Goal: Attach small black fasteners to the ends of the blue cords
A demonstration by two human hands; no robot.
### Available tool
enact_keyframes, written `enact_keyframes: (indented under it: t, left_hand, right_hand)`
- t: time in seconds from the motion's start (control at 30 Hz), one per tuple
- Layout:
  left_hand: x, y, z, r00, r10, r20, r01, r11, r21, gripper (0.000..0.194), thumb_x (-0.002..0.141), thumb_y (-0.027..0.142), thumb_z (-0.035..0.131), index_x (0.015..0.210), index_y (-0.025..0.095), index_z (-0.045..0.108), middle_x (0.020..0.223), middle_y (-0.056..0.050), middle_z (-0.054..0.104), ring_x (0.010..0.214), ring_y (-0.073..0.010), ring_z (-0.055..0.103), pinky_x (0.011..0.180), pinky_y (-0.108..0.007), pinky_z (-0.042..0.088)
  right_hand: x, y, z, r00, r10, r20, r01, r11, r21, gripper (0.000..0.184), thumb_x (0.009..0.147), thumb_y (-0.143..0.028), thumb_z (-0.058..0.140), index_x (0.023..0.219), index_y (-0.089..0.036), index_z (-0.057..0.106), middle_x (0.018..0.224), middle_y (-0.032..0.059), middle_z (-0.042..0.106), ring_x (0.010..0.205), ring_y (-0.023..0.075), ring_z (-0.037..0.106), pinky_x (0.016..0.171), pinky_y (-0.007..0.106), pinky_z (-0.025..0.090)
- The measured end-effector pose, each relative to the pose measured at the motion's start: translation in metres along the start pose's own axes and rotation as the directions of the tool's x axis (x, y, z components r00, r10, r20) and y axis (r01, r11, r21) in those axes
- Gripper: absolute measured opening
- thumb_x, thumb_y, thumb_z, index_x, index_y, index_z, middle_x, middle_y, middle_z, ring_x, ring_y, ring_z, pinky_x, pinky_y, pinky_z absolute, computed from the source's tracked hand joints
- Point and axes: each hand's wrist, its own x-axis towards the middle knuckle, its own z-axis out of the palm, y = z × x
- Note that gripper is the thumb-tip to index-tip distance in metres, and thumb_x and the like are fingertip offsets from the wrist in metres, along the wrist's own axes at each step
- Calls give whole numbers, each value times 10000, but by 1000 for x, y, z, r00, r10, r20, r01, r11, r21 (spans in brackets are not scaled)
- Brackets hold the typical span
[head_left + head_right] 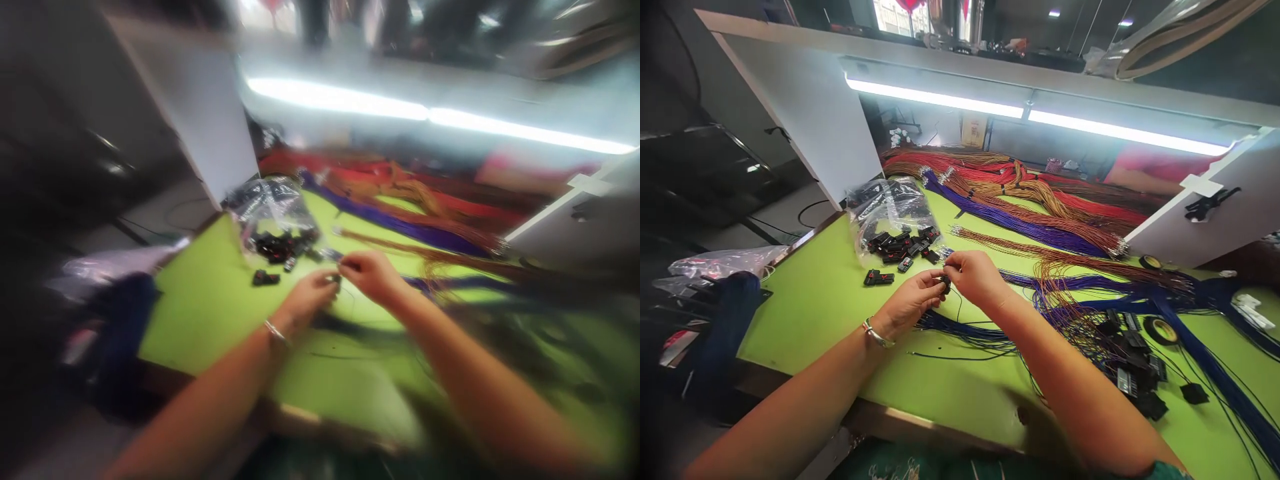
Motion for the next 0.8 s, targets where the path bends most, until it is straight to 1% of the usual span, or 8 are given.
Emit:
enact_keyframes:
  t: [0.07, 0.2, 0.27, 0.33, 0.4, 0.5, 0.57, 0.8]
  left_hand:
    - [0, -1, -1, 999, 23, 22, -23, 1000, -12, 383, 687, 281, 719, 1039, 158, 632, 771, -20, 586, 621, -72, 524, 561, -190, 393]
    - [-3, 1, 0, 1000, 17, 18, -16, 997, -76, 376, 674, 248, 732, 1031, 175, 640, 827, -23, 612, 630, -69, 538, 566, -189, 398]
    - [-4, 4, 3, 1000, -17, 16, 19, 994, -112, 395, 662, 225, 742, 1038, 164, 637, 857, -36, 624, 641, -72, 551, 573, -189, 406]
    - [-6, 6, 5, 998, -49, 30, 53, 988, -147, 410, 659, 202, 745, 1050, 148, 634, 859, -46, 631, 644, -74, 558, 585, -189, 416]
    - [-6, 8, 6, 996, -78, 48, 85, 980, -178, 420, 663, 180, 741, 1066, 139, 629, 851, -49, 632, 637, -73, 559, 594, -190, 426]
    - [-5, 7, 6, 993, -101, 65, 112, 973, -203, 417, 674, 151, 729, 1079, 135, 627, 869, -52, 634, 631, -69, 559, 599, -187, 435]
    - [-3, 5, 5, 992, -108, 72, 120, 973, -198, 412, 686, 144, 720, 1087, 139, 625, 878, -57, 637, 637, -70, 562, 595, -182, 436]
    - [-2, 1, 6, 983, -152, 103, 170, 966, -195, 373, 701, 147, 709, 1066, 126, 639, 859, -72, 657, 639, -81, 567, 594, -189, 442]
  right_hand:
    - [-5, -2, 5, 998, 46, 34, -50, 991, 128, 154, 756, -211, 542, 720, -145, 677, 580, 1, 610, 536, 95, 519, 553, 227, 406]
    - [-17, 7, 7, 963, 262, 67, -269, 894, 358, 170, 718, -170, 548, 836, -128, 663, 555, -22, 584, 452, 83, 512, 460, 209, 432]
    - [-25, 10, 5, 947, 314, 72, -317, 864, 391, 148, 710, -193, 568, 808, -128, 657, 555, -24, 576, 435, 76, 494, 416, 194, 409]
    - [-33, 11, 5, 940, 327, 96, -338, 858, 386, 147, 723, -255, 582, 738, -130, 659, 526, -26, 552, 415, 68, 458, 386, 185, 367]
    - [-40, 13, 6, 947, 311, 82, -319, 877, 359, 190, 746, -288, 570, 683, -133, 661, 502, -25, 533, 412, 61, 426, 401, 187, 344]
    - [-45, 21, 11, 978, 202, -43, -184, 948, 258, 190, 758, -240, 548, 641, -139, 659, 545, -11, 562, 495, 67, 445, 501, 197, 353]
    - [-47, 27, 15, 986, 136, -92, -118, 977, 179, 175, 747, -206, 544, 627, -145, 657, 562, -9, 569, 540, 73, 450, 538, 200, 341]
    - [-48, 31, 20, 985, 111, -129, -102, 992, 72, 181, 722, -198, 525, 553, -155, 576, 489, -37, 485, 497, 66, 354, 509, 206, 268]
